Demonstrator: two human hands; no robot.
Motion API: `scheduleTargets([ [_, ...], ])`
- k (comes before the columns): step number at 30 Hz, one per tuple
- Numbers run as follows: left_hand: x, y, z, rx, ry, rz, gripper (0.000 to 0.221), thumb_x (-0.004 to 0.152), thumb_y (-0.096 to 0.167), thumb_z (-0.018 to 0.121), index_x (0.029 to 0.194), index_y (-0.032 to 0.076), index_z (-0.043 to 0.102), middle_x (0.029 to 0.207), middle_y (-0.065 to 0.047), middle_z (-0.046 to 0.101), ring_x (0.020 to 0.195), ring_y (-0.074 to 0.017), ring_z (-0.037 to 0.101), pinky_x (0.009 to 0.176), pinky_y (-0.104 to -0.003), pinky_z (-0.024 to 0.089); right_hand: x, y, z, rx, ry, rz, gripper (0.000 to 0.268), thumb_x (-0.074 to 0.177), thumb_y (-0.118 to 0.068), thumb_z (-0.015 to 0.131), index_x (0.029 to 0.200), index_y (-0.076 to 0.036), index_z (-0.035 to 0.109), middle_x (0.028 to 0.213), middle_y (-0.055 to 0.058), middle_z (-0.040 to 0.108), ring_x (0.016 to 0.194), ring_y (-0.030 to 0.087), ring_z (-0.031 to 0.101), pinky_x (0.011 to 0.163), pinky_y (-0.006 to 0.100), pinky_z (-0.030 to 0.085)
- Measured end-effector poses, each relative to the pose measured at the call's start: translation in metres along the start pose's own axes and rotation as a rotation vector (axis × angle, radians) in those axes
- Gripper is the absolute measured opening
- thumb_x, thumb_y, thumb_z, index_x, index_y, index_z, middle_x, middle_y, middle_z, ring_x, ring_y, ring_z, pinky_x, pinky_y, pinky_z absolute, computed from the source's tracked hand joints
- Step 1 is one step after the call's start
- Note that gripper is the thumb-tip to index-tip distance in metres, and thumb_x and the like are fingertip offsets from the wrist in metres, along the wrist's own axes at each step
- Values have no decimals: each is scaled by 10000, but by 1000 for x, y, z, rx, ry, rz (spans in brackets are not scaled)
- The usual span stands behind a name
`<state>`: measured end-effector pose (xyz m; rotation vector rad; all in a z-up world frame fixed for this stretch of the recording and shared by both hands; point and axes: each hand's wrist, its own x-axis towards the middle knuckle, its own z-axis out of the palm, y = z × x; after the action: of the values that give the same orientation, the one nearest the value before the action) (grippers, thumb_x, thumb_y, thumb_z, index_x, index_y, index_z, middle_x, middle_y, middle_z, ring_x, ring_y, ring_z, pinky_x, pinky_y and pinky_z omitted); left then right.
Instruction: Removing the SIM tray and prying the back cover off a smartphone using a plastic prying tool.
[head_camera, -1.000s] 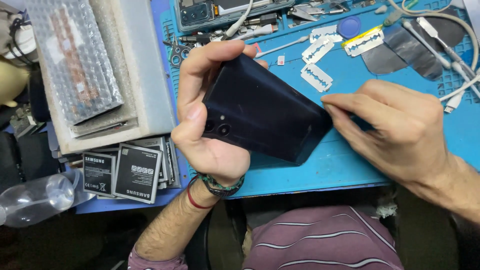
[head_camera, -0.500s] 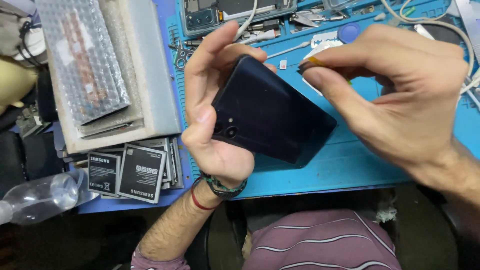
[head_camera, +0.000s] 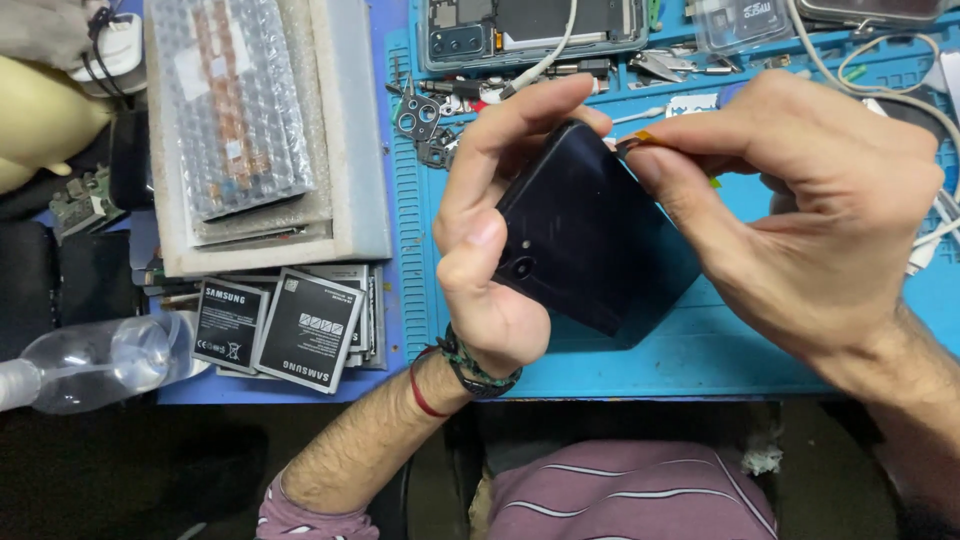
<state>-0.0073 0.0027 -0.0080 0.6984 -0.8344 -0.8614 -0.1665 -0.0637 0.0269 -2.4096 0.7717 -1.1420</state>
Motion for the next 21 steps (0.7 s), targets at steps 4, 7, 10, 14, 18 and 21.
scheduleTargets([
  [4,3,6,1,135,-16,4,672,1038,526,412,1396,21,673,1341,-126,697,1230,-208,694,1113,-350,561,0,-3,0,-22,-2,-2,107,1195,186,832,1111,125,805,957,218,726,803,297,615,796,422,450],
  [7,3,4,1,153,-17,36,646,1050,514,393,1358,28,688,1362,-109,686,1248,-215,698,1142,-352,562,-1,-4,-1,-53,-13,-28,80,1195,180,853,1145,128,819,939,214,708,794,290,605,762,409,450],
  [10,4,3,1,93,-15,45,614,1053,500,415,1340,29,684,1327,-99,676,1223,-208,685,1130,-343,552,-4,-4,-1,-86,-34,-34,62,1196,162,827,1175,104,822,949,193,712,793,280,603,767,405,452],
  [14,5,4,-2,117,-26,35,615,1049,495,411,1346,27,678,1320,-108,684,1211,-212,687,1101,-344,556,-12,2,2,-125,-12,-84,42,1174,163,833,1183,123,824,963,232,719,788,315,612,738,410,457],
  [18,5,6,-1,121,-31,41,594,1045,504,421,1314,47,688,1286,-83,680,1153,-206,686,1063,-337,568,-17,-1,6,-126,11,-96,16,1152,144,791,1162,135,799,1021,243,760,832,340,650,792,421,506],
  [21,5,7,2,113,-11,46,594,1026,517,439,1291,48,690,1254,-75,686,1141,-190,672,1043,-321,539,-13,-8,7,-126,32,-98,16,1150,137,785,1138,144,792,1016,246,773,815,332,648,770,419,507],
])
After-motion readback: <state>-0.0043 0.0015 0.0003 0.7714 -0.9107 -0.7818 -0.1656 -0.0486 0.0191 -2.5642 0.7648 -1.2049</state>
